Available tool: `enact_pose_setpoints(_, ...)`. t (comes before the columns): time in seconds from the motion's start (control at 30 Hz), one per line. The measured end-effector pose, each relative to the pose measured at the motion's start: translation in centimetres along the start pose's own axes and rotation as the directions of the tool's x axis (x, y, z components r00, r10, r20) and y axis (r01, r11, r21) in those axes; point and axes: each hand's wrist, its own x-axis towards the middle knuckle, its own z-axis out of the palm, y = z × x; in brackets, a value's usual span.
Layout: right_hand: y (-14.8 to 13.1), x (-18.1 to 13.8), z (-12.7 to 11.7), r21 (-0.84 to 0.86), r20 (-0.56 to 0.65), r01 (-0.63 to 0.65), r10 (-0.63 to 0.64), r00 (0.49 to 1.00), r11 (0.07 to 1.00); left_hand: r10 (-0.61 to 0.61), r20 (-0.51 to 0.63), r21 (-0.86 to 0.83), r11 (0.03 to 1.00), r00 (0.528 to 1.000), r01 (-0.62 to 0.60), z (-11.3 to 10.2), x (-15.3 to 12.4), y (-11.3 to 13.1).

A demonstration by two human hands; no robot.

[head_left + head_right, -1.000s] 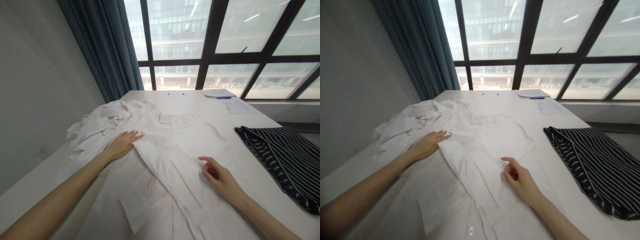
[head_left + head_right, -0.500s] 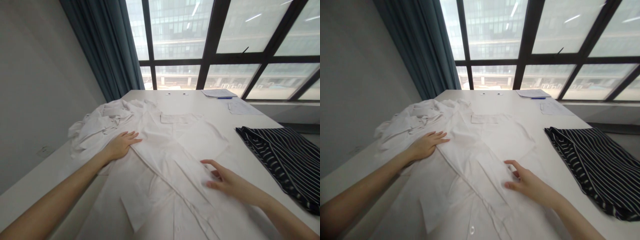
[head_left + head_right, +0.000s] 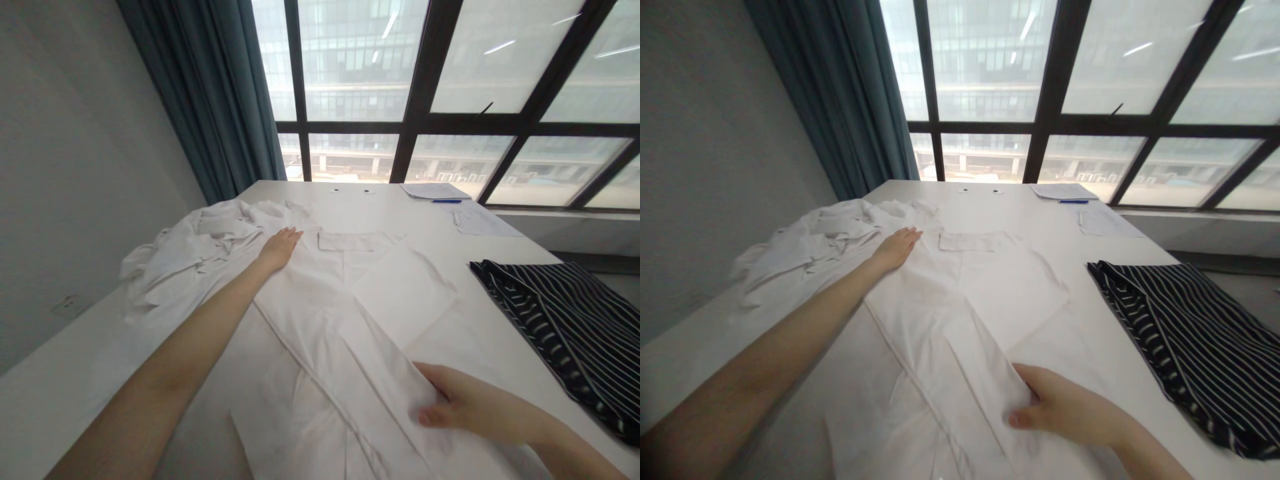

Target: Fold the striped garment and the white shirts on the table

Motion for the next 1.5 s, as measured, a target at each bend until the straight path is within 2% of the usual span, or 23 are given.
enact_pose_setpoints(0.1, 0.4, 0.2, -0.2, -0.075, -0.036, -0.028, 0.025, 0.999, 0.997, -0.008, -0.005, 0.002, 1.000, 1.000, 0.008, 1.1, 1.9, -0.9)
enact_pose_setpoints(0.2, 0.7, 0.3, -0.3, -0.138, -0.075, -0.055, 0.045, 0.996, 0.989, -0.010, -0.027, 0.006, 1.000, 1.000, 0.010, 1.5, 2.5, -1.6)
enact_pose_setpoints(0.4, 0.8, 0.5, -0.3, -0.116, -0.094, -0.027, 0.016, 0.995, 0.993, -0.049, -0.125, 0.012, 0.999, 0.991, 0.051, 1.2, 3.0, -2.0)
enact_pose_setpoints(0.53, 0.6, 0.4, -0.3, -0.135, -0.084, -0.040, 0.028, 0.996, 0.990, -0.128, -0.199, 0.025, 0.990, 0.971, 0.136, 0.8, 3.2, -1.1)
enact_pose_setpoints(0.63, 1.0, 0.2, -0.4, -0.264, -0.129, -0.093, 0.061, 0.990, 0.960, -0.162, -0.257, 0.024, 0.984, 0.953, 0.174, 0.4, 2.2, 1.1)
enact_pose_setpoints(0.7, 1.6, 0.3, -0.4, -0.421, -0.283, -0.195, 0.076, 0.956, 0.886, -0.162, -0.268, -0.009, 0.986, 0.950, 0.166, 0.2, 0.7, 3.2)
enact_pose_setpoints(0.73, 1.9, 0.4, -0.2, -0.493, -0.394, -0.260, 0.054, 0.917, 0.830, -0.144, -0.234, -0.032, 0.990, 0.962, 0.140, 0.3, -0.3, 4.2)
enact_pose_setpoints(0.8, 2.5, 0.9, 0.4, -0.596, -0.574, -0.328, -0.103, 0.812, 0.733, -0.084, -0.139, -0.071, 0.995, 0.987, 0.075, 0.7, -2.4, 6.0)
enact_pose_setpoints(0.83, 2.7, 1.2, 0.8, -0.647, -0.598, -0.300, -0.223, 0.770, 0.701, -0.048, -0.102, -0.081, 0.996, 0.994, 0.040, 1.0, -3.4, 6.7)
enact_pose_setpoints(0.9, 3.1, 1.9, 2.0, -0.772, -0.501, -0.138, -0.460, 0.733, 0.620, -0.008, -0.049, -0.074, 0.997, 0.999, 0.004, 1.8, -4.9, 7.3)
enact_pose_setpoints(0.97, 3.5, 2.5, 3.3, -0.875, -0.306, 0.034, -0.606, 0.734, 0.483, 0.002, 0.009, -0.052, 0.999, 1.000, -0.001, 2.4, -5.5, 7.0)
enact_pose_setpoints(1.03, 4.0, 3.0, 4.2, -0.931, -0.157, 0.103, -0.641, 0.752, 0.349, 0.005, 0.067, -0.037, 0.999, 0.998, -0.002, 2.6, -5.3, 6.1)
enact_pose_setpoints(1.1, 4.5, 3.2, 4.7, -0.958, -0.096, 0.099, -0.629, 0.771, 0.268, 0.011, 0.099, -0.027, 1.000, 0.995, -0.008, 2.7, -4.6, 4.9)
enact_pose_setpoints(1.17, 4.9, 3.3, 4.8, -0.968, -0.082, 0.083, -0.608, 0.789, 0.238, 0.003, 0.104, -0.009, 1.000, 0.995, -0.002, 2.7, -3.9, 3.8)
enact_pose_setpoints(1.33, 5.2, 3.0, 4.6, -0.967, -0.091, 0.059, -0.550, 0.830, 0.249, -0.045, 0.102, 0.020, 0.999, 0.994, 0.043, 2.9, -2.6, 2.3)
enact_pose_setpoints(1.43, 5.4, 3.0, 4.7, -0.965, -0.092, 0.052, -0.520, 0.849, 0.257, -0.066, 0.071, 0.044, 0.997, 0.995, 0.063, 2.6, -2.6, 2.7)
enact_pose_setpoints(1.5, 5.5, 3.0, 4.7, -0.962, -0.092, 0.055, -0.507, 0.857, 0.267, -0.099, 0.020, 0.067, 0.993, 0.995, 0.098, 2.0, -3.4, 4.0)
